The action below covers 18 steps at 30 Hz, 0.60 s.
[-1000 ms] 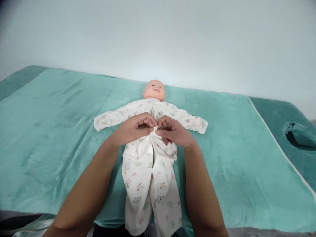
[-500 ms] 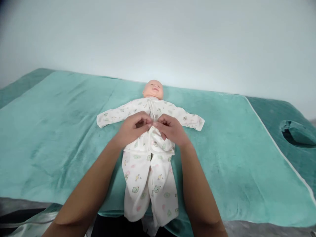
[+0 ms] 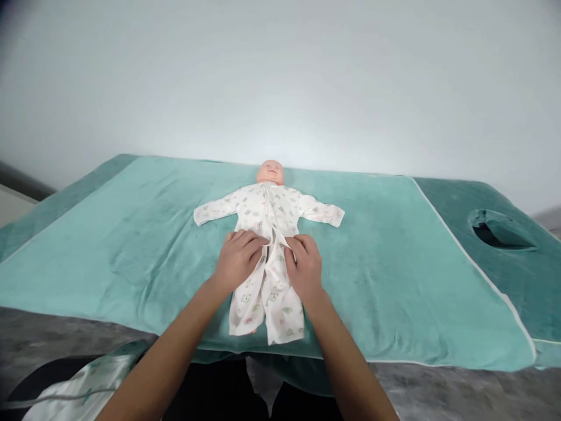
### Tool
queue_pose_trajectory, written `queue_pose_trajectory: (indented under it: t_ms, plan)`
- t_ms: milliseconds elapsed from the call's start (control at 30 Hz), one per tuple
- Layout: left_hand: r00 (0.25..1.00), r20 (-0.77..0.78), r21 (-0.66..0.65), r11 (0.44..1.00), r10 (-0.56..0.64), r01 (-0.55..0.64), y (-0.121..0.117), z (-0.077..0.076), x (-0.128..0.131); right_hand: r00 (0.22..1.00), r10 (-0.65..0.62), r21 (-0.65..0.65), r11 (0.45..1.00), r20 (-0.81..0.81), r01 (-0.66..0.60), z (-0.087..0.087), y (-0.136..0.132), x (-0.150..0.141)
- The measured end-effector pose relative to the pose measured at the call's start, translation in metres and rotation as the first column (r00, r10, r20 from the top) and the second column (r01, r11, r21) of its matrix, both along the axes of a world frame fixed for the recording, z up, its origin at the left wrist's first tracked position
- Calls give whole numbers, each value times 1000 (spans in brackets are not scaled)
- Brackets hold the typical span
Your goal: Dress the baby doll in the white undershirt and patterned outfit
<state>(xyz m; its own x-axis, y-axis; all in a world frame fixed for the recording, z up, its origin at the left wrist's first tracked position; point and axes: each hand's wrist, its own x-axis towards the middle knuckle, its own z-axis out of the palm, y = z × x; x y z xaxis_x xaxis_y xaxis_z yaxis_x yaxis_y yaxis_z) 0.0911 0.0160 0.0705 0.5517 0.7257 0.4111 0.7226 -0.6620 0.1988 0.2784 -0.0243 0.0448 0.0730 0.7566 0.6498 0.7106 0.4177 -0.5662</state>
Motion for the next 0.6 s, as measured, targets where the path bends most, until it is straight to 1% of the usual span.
queue_pose_trajectory:
  t_ms: [67,100,133,200,267,333,400,433,467,533,600]
  plan:
    - [999,-39,29,1000,-9,10,-7,6,2,999,14,66,998,36,-16,6,-1,0]
    - [999,-48,30,999,-18,19,-12,10,2,995,54,59,997,83,-59,8,-3,1]
    - [999,-45,19,999,-27,28,-18,13,0,985,109,21,993,135,-112,8,-6,2]
    - [999,17,-32,998,-48,48,-34,19,-7,956,221,-102,974,192,-204,6,-17,6]
    - [990,119,-89,993,-70,81,-56,19,-20,941,300,-204,942,160,-266,4,-36,13]
    - [978,190,-125,986,-82,107,-82,11,-33,923,372,-270,903,99,-335,3,-63,18]
    - [983,173,-146,985,-67,93,-110,-3,-43,895,441,-337,854,68,-395,3,-91,19]
    - [989,142,-145,988,-41,62,-122,-12,-46,891,449,-368,841,64,-398,2,-104,17]
    - [994,108,-133,991,-13,27,-132,-20,-47,894,444,-395,834,65,-385,0,-115,13]
    - [997,64,-99,995,32,-25,-146,-32,-46,915,399,-414,845,65,-339,-4,-128,6]
    - [996,75,-51,998,42,-38,-151,-34,-41,928,370,-390,861,43,-325,-7,-134,0]
